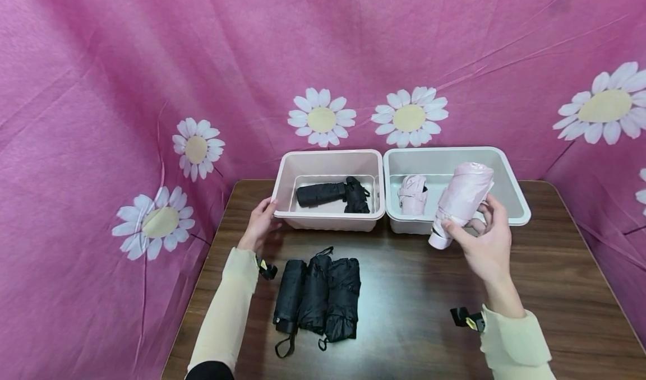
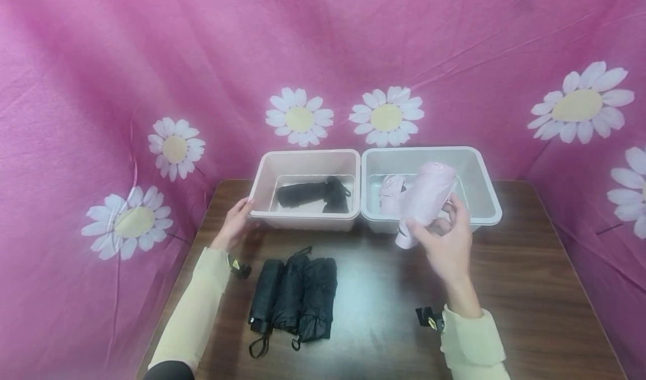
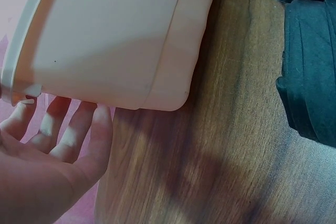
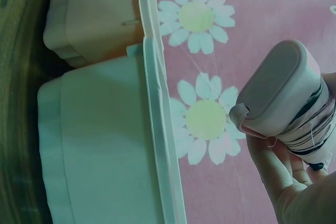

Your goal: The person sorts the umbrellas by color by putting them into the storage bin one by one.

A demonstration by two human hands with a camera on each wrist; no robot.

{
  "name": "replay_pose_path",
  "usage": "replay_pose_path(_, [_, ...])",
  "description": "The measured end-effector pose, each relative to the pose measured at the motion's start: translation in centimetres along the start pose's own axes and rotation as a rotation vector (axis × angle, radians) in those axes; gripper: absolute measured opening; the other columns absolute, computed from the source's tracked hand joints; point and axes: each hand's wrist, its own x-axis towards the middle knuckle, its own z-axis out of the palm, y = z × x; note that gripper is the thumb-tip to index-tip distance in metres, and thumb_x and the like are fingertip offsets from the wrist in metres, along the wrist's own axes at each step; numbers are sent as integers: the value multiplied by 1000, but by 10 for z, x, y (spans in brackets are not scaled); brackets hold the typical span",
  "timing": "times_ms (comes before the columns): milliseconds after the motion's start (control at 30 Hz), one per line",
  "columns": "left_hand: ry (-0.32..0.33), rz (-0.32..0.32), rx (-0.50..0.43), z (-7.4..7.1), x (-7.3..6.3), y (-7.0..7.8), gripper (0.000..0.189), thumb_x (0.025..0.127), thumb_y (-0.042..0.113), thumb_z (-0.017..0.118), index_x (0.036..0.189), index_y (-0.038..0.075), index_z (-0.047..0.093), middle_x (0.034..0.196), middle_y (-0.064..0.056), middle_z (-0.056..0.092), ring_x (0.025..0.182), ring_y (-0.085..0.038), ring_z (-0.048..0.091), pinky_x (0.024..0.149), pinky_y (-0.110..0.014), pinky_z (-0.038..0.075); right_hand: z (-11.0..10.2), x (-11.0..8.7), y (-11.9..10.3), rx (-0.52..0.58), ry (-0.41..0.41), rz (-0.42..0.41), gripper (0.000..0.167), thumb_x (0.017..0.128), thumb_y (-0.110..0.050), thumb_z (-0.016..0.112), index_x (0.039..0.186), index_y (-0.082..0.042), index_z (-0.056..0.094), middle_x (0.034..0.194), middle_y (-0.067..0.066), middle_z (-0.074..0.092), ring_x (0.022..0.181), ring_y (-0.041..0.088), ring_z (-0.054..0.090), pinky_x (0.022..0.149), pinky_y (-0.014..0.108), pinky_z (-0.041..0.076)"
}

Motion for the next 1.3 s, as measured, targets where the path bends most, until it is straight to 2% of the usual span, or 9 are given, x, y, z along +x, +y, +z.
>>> replay_pose_path(200, [-3, -12, -25, 0, 0, 1, 43, 102, 32, 47, 139, 12, 46, 136, -23, 47, 109, -28, 50, 98, -54, 44, -4, 11, -2, 34, 40, -9, 82, 69, 17, 71, 139, -10, 37, 110, -5, 55, 70, 1, 59, 61, 9, 49])
replay_pose_path(433, [-4, -18, -1, 1, -1, 1, 45, 102, 33, 46, 141, 12, 44, 136, -22, 46, 101, -20, 51, 99, -55, 44, -6, 24, -1, 203, 104, 31, 81, 68, 21, 69, 136, -12, 41, 111, 0, 56, 68, 6, 56, 58, 11, 48])
replay_pose_path(500, [-3, -19, -13, 1, 0, 1, 44, 102, 32, 46, 141, 11, 45, 135, -23, 45, 98, -18, 51, 100, -57, 43, -7, 27, 0, 217, 119, 49, 82, 68, 21, 69, 136, -13, 41, 111, 0, 56, 66, 6, 55, 58, 11, 48])
replay_pose_path(700, [0, -15, -31, 1, 1, 1, 43, 102, 32, 46, 140, 11, 46, 131, -22, 45, 96, -18, 49, 98, -56, 43, -7, 35, 5, 223, 138, 104, 84, 69, 20, 70, 138, -16, 39, 114, -2, 54, 67, 7, 53, 57, 12, 47])
replay_pose_path(867, [3, -3, -30, 0, 1, 1, 43, 103, 30, 46, 140, 10, 45, 133, -24, 45, 111, -31, 49, 93, -51, 47, -6, 44, 7, 219, 147, 123, 86, 69, 19, 71, 141, -14, 37, 116, -3, 53, 73, 8, 54, 60, 11, 47])
replay_pose_path(967, [4, -4, -46, 0, 1, 0, 42, 102, 29, 47, 140, 9, 46, 135, -25, 45, 116, -35, 47, 94, -53, 46, -5, 50, 9, 223, 158, 137, 86, 69, 19, 70, 141, -13, 37, 116, -3, 52, 77, 8, 55, 61, 11, 48])
replay_pose_path(1100, [3, -16, -52, 0, 2, 0, 42, 102, 30, 49, 138, 10, 47, 135, -24, 46, 109, -28, 49, 98, -56, 43, -6, 57, 12, 246, 166, 159, 85, 70, 20, 68, 141, -13, 37, 115, -3, 52, 80, 9, 55, 61, 12, 49])
replay_pose_path(1200, [4, -21, -30, -1, 2, 0, 43, 101, 32, 48, 139, 12, 47, 136, -21, 48, 102, -20, 51, 96, -52, 46, -6, 61, 15, 243, 167, 170, 85, 70, 20, 69, 141, -14, 37, 115, -3, 52, 80, 9, 55, 60, 13, 49])
replay_pose_path(1300, [5, -19, -25, -1, 2, 0, 43, 101, 33, 49, 139, 12, 47, 135, -20, 49, 102, -20, 51, 94, -50, 48, -7, 65, 18, 218, 168, 187, 85, 70, 18, 70, 141, -15, 37, 114, -5, 52, 79, 9, 54, 58, 13, 49])
